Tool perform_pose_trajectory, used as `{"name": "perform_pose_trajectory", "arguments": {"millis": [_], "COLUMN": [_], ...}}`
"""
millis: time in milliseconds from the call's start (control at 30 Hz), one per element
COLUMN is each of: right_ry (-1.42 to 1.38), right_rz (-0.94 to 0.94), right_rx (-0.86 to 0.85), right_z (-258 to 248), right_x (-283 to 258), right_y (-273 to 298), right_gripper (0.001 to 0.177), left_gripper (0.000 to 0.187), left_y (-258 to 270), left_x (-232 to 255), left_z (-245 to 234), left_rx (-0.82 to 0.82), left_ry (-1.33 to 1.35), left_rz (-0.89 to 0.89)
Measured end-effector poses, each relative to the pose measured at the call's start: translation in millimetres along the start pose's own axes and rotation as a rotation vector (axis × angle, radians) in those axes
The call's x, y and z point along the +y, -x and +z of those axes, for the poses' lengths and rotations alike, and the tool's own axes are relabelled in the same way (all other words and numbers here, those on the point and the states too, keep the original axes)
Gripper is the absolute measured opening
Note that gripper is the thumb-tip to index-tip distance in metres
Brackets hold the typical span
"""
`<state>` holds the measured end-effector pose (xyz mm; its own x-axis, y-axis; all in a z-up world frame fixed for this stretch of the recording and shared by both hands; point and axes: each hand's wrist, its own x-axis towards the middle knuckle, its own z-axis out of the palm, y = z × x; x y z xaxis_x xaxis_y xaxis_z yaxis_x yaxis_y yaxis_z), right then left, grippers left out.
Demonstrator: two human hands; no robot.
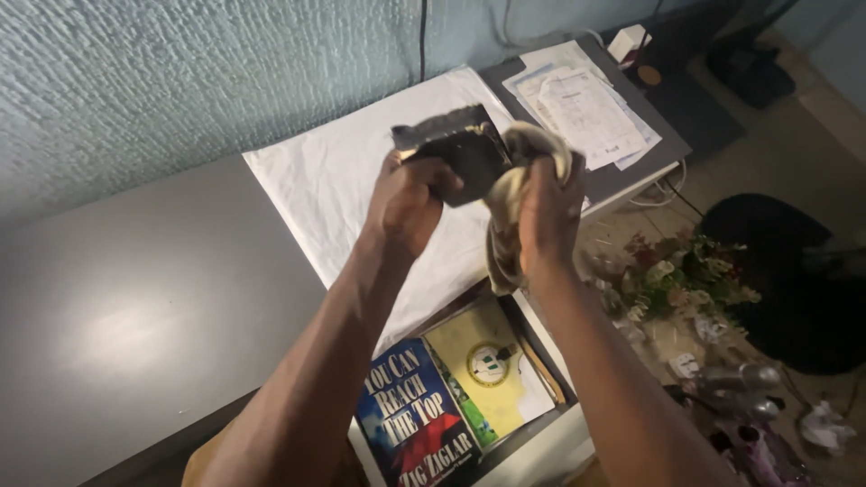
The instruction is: Clean books and a wallet using a cloth.
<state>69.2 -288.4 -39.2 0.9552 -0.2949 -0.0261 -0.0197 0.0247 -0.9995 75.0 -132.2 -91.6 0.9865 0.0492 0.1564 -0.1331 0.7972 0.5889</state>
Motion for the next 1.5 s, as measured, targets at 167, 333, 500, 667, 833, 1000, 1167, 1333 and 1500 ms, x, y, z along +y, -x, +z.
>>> {"name": "perform_pose_trajectory", "arguments": {"millis": [167,333,500,667,833,1000,1167,1333,1500], "right_ry": [-0.588,-0.33,-0.002,0.295,0.273,0.159,0.616,0.576,0.604], "right_rz": [0.093,-0.181,-0.477,-0.678,-0.752,-0.815,-1.246,-1.202,-1.398], "right_rx": [-0.475,-0.431,-0.578,-0.565,-0.626,-0.375,-0.211,-0.064,-0.205], "right_z": [-37,-12,-61,-74,-65,-34,-2,-19,-29], "right_x": [66,-38,-57,-74,-70,-46,-23,4,-16], "right_y": [-37,18,0,10,9,16,51,-24,-11], "right_gripper": [0.032,0.065,0.059,0.061,0.061,0.057,0.057,0.053,0.064], "left_gripper": [0.038,0.033,0.101,0.114,0.043,0.015,0.013,0.009,0.014], "left_y": [6,3,15,25,46,53,47,46,48], "left_x": [19,18,17,33,49,48,44,27,25], "left_z": [6,2,12,16,48,61,49,57,53], "left_rx": [-0.03,-0.019,0.388,0.016,-0.25,-0.078,0.029,0.021,-0.014], "left_ry": [0.124,0.372,-0.436,-1.776,-1.395,-1.53,-1.493,-1.488,-1.492], "left_rz": [-0.056,-0.184,-0.048,0.717,0.103,0.563,0.534,0.564,0.563]}}
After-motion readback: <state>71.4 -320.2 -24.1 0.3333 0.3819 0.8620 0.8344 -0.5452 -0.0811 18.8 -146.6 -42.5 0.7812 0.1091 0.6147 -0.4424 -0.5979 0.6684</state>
